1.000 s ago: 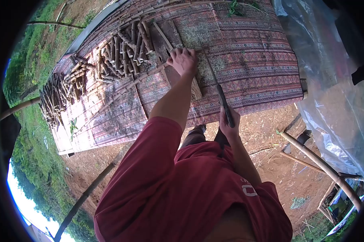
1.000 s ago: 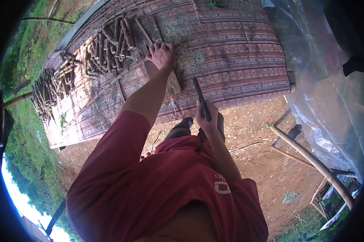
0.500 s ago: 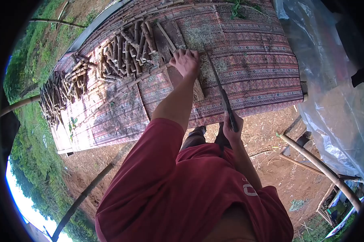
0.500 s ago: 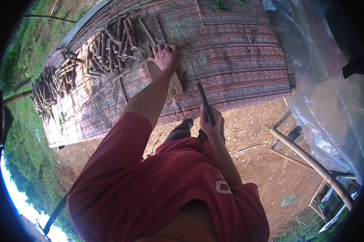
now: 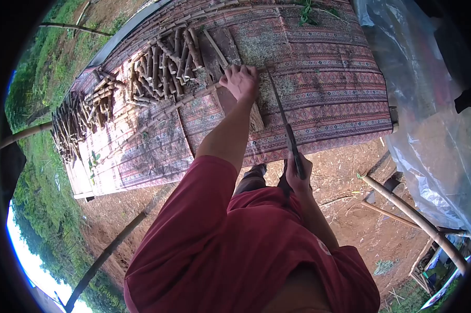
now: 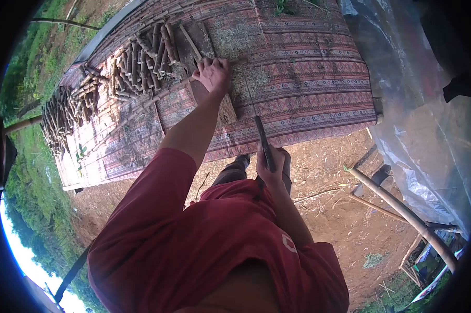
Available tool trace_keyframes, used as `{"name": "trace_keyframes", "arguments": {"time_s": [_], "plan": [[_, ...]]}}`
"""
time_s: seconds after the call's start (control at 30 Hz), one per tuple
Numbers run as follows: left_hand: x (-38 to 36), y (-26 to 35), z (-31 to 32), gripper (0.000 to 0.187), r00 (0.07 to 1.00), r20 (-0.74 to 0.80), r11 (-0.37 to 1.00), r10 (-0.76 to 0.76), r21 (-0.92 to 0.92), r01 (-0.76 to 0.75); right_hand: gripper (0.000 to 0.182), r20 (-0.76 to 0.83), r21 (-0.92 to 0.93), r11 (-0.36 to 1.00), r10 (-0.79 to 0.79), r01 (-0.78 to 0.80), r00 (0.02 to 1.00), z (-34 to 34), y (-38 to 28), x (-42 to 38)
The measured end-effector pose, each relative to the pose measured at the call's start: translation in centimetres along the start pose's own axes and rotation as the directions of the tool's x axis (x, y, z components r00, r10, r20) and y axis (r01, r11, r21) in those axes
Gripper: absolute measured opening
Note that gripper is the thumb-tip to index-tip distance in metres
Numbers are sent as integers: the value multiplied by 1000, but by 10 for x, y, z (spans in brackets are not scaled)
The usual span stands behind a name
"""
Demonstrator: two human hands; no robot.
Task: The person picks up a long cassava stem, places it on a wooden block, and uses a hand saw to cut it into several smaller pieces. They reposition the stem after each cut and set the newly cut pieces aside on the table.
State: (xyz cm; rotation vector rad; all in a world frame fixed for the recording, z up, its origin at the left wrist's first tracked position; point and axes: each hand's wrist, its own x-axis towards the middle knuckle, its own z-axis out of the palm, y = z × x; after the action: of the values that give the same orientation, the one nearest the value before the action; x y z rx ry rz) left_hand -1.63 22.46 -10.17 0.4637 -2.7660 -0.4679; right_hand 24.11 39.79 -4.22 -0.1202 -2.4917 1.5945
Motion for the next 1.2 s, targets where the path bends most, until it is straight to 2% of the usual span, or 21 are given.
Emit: {"name": "trace_keyframes", "arguments": {"time_s": [0.07, 0.13, 0.2, 0.3, 0.43, 0.5, 0.6, 0.63, 0.67, 0.8, 0.9, 0.97, 1.07, 1.1, 1.2], "plan": [[0, -2, 3, 30, 999, -31, 1000, 23, -1, -23, 28, -1, 19, 1000, -2, 2, 1000, 4, 5, 3], [2, -1, 0, 29, 999, -39, 999, 36, -2, -36, 25, 4, 36, 999, -28, 28, 1000, 25, 13, 51], [-5, -2, -1, 29, 999, -40, 1000, 31, -3, -31, 23, -13, 127, 991, -34, 35, 999, 50, 16, 98], [-1, -1, 3, 30, 999, -47, 1000, 8, -9, -9, 22, -11, 125, 992, -25, 26, 1000, 46, -9, 97], [2, 0, 2, 32, 1000, -26, 1000, -3, 4, 3, 21, 35, 41, 999, -24, 23, 999, 13, 9, 9], [-3, -2, 1, 32, 1000, -18, 1000, 8, 4, -7, 24, 71, -71, 997, 25, -20, 997, -5, -7, -10], [1, -6, 2, 32, 999, -29, 999, 43, -16, -43, 26, -34, 29, 999, -44, 45, 998, 6, -16, 17], [0, -6, 1, 32, 999, -26, 999, 47, -16, -48, 26, -9, -20, 996, -83, 83, 996, 22, 13, 31], [-3, -6, 0, 32, 999, -21, 999, 49, -16, -49, 25, 11, 10, 998, -62, 62, 998, 37, 19, 62], [-1, -2, -4, 31, 1000, -8, 1000, 27, 4, -27, 26, 14, 57, 998, -42, 41, 999, 52, -5, 91], [1, -1, -3, 31, 999, -33, 1000, 28, 10, -28, 28, 91, 5, 1000, -27, 27, 995, 13, 10, 39], [-2, -3, 0, 30, 999, -39, 1000, 23, 16, -22, 28, 51, 12, 1000, 26, -27, 998, -3, 12, -6], [-2, -6, 1, 30, 999, -33, 999, 35, -16, -35, 28, 1, 82, 996, -25, 25, 1000, -5, 5, -14], [1, -6, 2, 30, 998, -53, 999, 38, -10, -39, 26, -13, 44, 999, -17, 18, 1000, 1, -7, 3], [-8, -7, 6, 30, 996, -79, 1000, 31, 1, -31, 24, 1, 141, 990, -13, 13, 1000, 44, 19, 77]]}}
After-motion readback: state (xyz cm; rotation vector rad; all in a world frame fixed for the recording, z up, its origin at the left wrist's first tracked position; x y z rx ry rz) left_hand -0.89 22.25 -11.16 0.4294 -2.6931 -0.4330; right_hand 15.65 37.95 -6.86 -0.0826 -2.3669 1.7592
